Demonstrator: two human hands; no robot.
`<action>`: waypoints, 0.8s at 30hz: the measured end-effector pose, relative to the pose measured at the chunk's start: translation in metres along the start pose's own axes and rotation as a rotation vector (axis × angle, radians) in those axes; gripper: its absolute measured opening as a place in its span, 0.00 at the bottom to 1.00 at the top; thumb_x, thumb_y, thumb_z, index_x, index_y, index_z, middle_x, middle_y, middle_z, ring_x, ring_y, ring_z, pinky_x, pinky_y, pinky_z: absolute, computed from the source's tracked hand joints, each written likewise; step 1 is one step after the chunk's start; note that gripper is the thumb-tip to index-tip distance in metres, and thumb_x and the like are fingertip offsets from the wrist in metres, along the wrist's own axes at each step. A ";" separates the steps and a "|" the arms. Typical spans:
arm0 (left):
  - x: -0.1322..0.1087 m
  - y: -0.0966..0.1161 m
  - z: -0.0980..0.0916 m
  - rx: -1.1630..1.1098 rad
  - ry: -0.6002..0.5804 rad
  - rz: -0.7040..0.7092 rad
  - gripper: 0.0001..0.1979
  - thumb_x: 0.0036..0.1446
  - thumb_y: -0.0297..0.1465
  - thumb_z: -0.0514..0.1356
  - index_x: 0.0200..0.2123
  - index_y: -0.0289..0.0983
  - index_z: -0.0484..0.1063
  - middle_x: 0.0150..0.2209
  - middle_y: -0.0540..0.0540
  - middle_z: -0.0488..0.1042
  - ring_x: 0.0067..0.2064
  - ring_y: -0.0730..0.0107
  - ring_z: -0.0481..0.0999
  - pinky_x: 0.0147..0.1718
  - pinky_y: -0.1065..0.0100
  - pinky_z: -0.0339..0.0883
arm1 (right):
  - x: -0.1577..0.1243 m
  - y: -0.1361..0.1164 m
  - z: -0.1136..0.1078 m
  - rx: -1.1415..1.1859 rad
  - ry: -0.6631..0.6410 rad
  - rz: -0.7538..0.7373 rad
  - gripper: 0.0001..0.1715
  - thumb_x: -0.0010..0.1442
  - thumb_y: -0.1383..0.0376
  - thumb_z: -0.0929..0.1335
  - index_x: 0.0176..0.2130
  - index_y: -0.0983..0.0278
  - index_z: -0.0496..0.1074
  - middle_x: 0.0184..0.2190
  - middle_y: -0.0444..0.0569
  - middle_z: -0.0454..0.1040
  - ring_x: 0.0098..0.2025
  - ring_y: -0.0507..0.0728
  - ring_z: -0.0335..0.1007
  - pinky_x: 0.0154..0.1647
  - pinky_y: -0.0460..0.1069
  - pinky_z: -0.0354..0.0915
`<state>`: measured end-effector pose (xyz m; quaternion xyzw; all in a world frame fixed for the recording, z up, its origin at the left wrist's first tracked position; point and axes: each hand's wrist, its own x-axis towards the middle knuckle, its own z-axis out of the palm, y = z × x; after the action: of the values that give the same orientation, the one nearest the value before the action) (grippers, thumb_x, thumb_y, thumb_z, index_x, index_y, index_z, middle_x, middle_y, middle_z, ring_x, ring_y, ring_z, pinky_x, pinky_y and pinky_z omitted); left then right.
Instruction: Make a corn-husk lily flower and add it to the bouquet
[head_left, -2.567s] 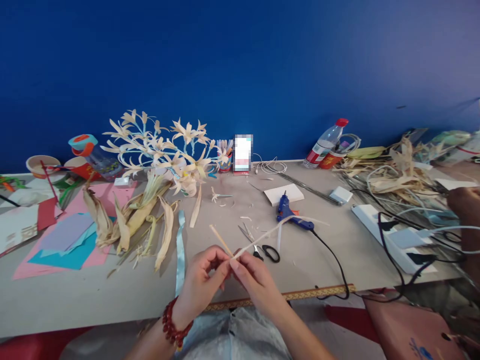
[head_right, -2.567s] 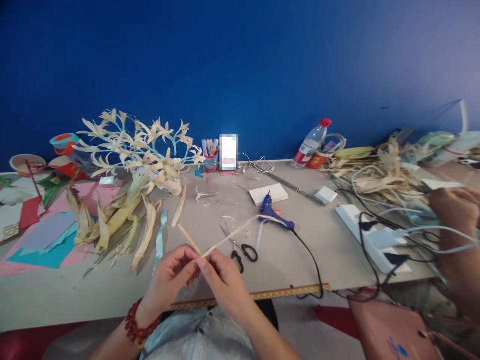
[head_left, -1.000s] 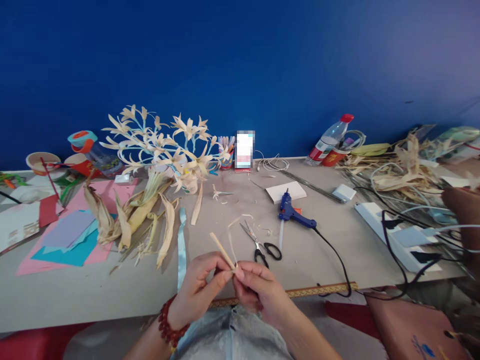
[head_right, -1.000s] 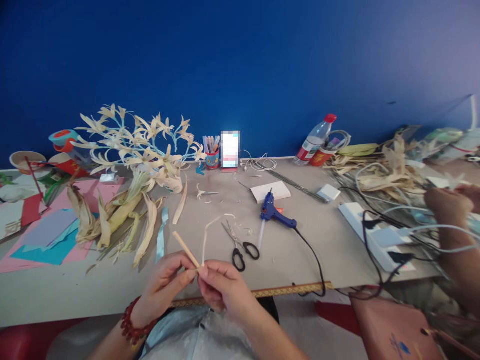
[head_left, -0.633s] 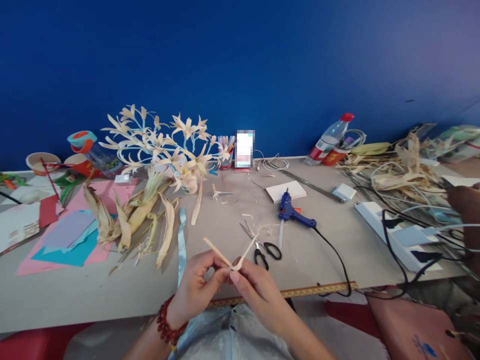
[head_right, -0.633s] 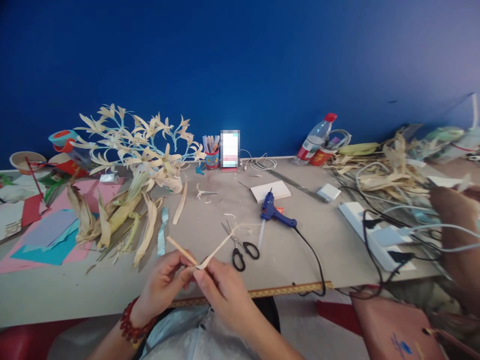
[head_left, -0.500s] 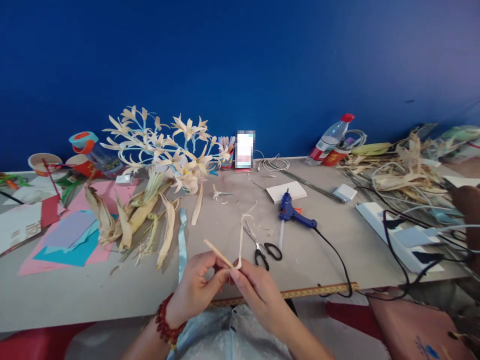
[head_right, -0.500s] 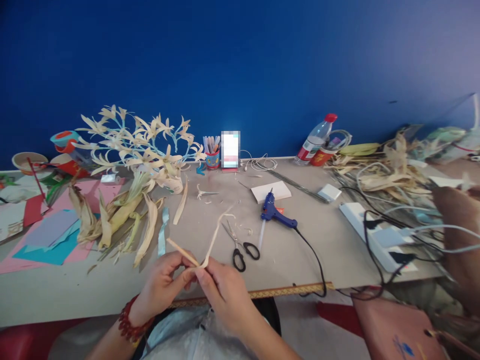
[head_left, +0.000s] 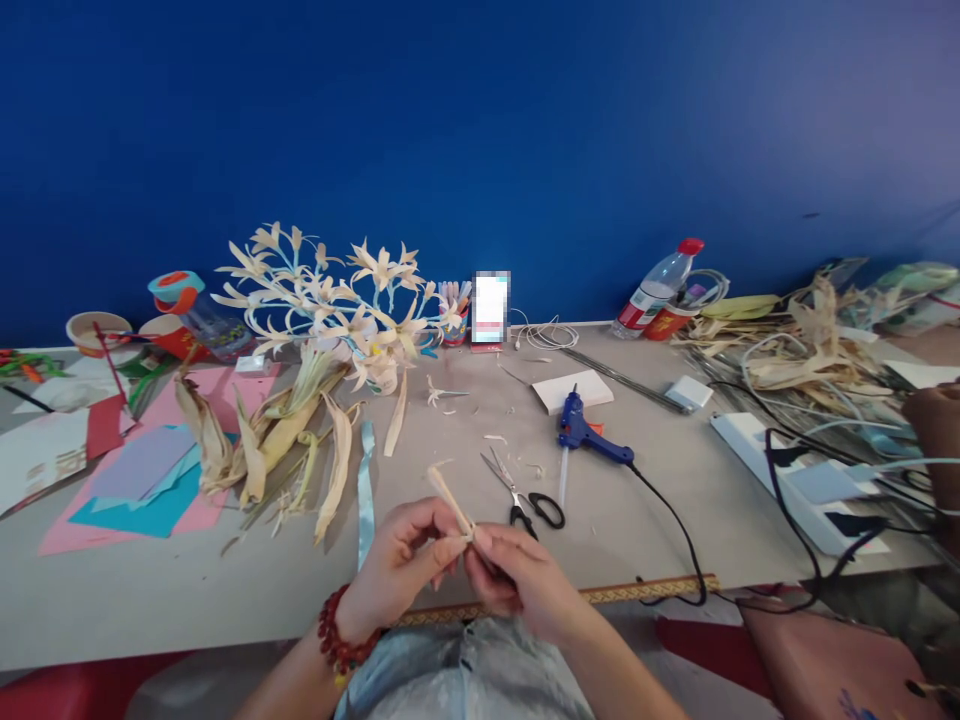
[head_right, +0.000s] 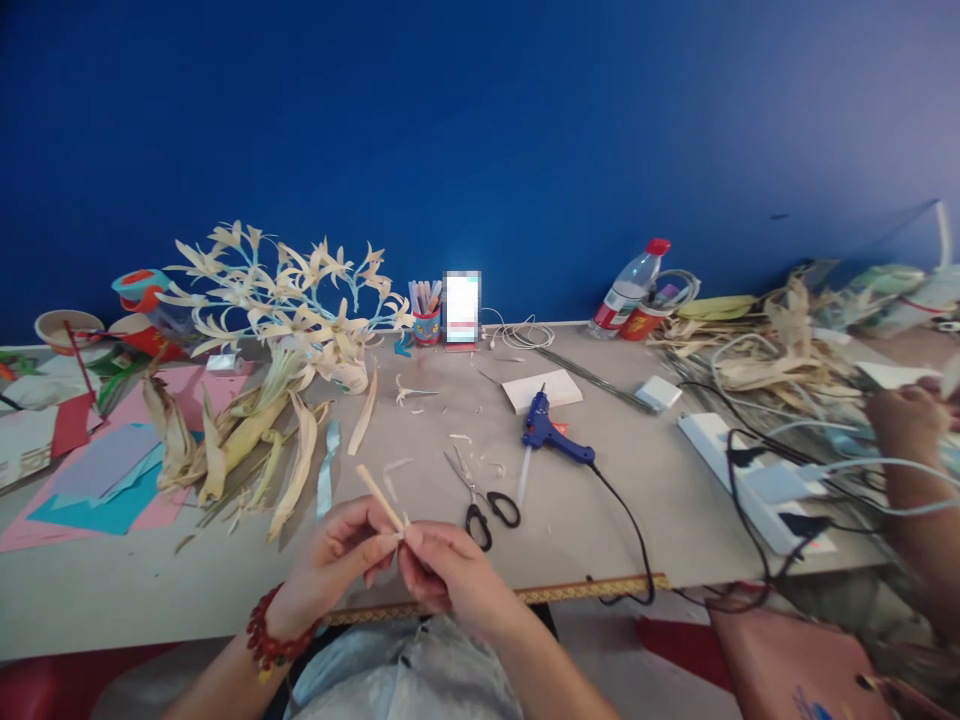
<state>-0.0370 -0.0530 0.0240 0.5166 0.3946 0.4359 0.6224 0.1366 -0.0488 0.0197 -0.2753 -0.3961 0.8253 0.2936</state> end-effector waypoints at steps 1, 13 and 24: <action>0.001 0.002 -0.001 0.050 0.007 0.013 0.11 0.58 0.36 0.61 0.29 0.35 0.69 0.24 0.52 0.67 0.20 0.79 0.64 0.19 0.77 0.59 | 0.000 -0.004 0.002 -0.156 0.043 -0.074 0.26 0.64 0.47 0.63 0.27 0.65 0.64 0.17 0.37 0.54 0.18 0.46 0.43 0.18 0.44 0.43; 0.011 0.007 -0.017 0.096 -0.020 0.106 0.11 0.58 0.36 0.61 0.27 0.34 0.71 0.25 0.49 0.70 0.21 0.78 0.66 0.21 0.75 0.60 | 0.015 -0.013 0.001 0.068 -0.088 0.059 0.26 0.63 0.47 0.63 0.23 0.62 0.59 0.14 0.33 0.47 0.15 0.46 0.34 0.15 0.43 0.36; 0.018 0.015 -0.023 0.259 -0.002 0.219 0.11 0.61 0.34 0.59 0.28 0.34 0.70 0.24 0.49 0.69 0.25 0.75 0.65 0.24 0.73 0.60 | 0.015 -0.023 0.011 -0.506 0.101 -0.213 0.28 0.67 0.47 0.59 0.25 0.64 0.61 0.22 0.41 0.58 0.23 0.48 0.50 0.24 0.45 0.49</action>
<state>-0.0554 -0.0280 0.0343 0.6329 0.3879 0.4462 0.4998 0.1250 -0.0323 0.0412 -0.3373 -0.6012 0.6499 0.3201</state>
